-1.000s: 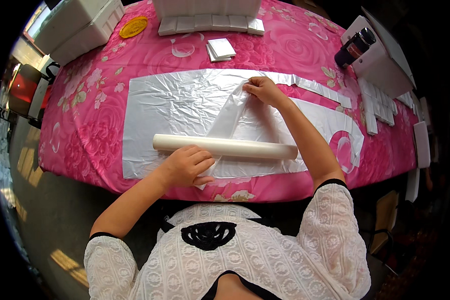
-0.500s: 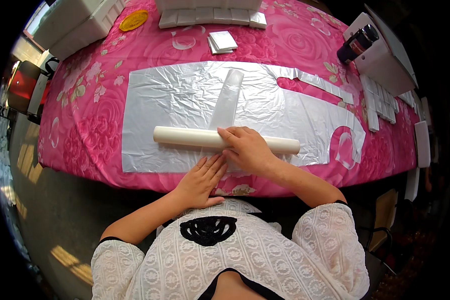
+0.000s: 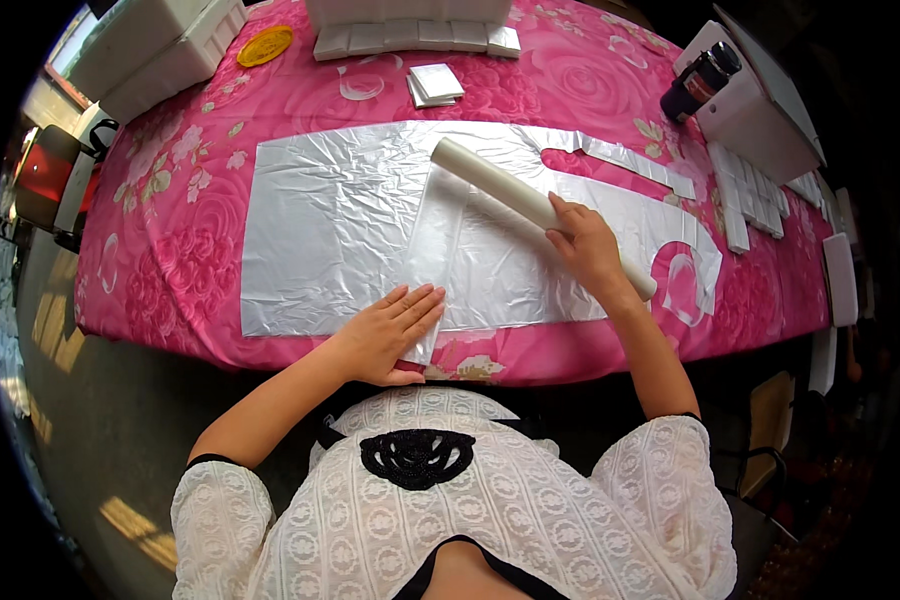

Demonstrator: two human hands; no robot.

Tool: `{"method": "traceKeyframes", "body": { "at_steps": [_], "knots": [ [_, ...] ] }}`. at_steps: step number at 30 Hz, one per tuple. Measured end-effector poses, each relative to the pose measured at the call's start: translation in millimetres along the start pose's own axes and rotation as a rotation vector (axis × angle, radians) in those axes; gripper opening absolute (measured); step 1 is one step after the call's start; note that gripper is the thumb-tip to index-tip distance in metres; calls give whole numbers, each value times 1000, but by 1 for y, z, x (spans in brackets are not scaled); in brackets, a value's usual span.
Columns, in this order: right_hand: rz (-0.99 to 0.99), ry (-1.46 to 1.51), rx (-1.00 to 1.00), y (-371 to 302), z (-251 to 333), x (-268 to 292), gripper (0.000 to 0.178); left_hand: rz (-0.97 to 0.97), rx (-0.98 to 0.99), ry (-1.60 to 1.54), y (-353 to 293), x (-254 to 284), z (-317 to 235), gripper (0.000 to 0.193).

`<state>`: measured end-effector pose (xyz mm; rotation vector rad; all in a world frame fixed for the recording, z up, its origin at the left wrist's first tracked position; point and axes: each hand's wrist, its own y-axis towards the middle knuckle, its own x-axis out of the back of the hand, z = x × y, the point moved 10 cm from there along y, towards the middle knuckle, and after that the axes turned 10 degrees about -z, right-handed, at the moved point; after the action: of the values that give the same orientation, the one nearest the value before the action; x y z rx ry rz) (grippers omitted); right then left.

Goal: The person repeatedly wraps small white rectangular boxes with clear plastic film on a pink floral tablecloth. They unroll the film, place a box on it, fold the film over the box, and smooth it down. The wrapped items are stacked on the table as the process continues.

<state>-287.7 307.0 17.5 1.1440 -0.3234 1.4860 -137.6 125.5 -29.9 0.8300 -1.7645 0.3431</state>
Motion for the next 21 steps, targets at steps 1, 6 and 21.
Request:
{"method": "traceKeyframes", "body": {
  "at_steps": [1, 6, 21],
  "knots": [
    [48, 36, 81, -9, 25, -10, 45, -15, 27, 10, 1, -3, -2, 82],
    [191, 89, 382, -46, 112, -57, 51, -79, 140, 188, 7, -27, -34, 74],
    [12, 66, 440, 78, 86, -89, 45, -151, -77, -124, -15, -6, -35, 53]
  ]
}}
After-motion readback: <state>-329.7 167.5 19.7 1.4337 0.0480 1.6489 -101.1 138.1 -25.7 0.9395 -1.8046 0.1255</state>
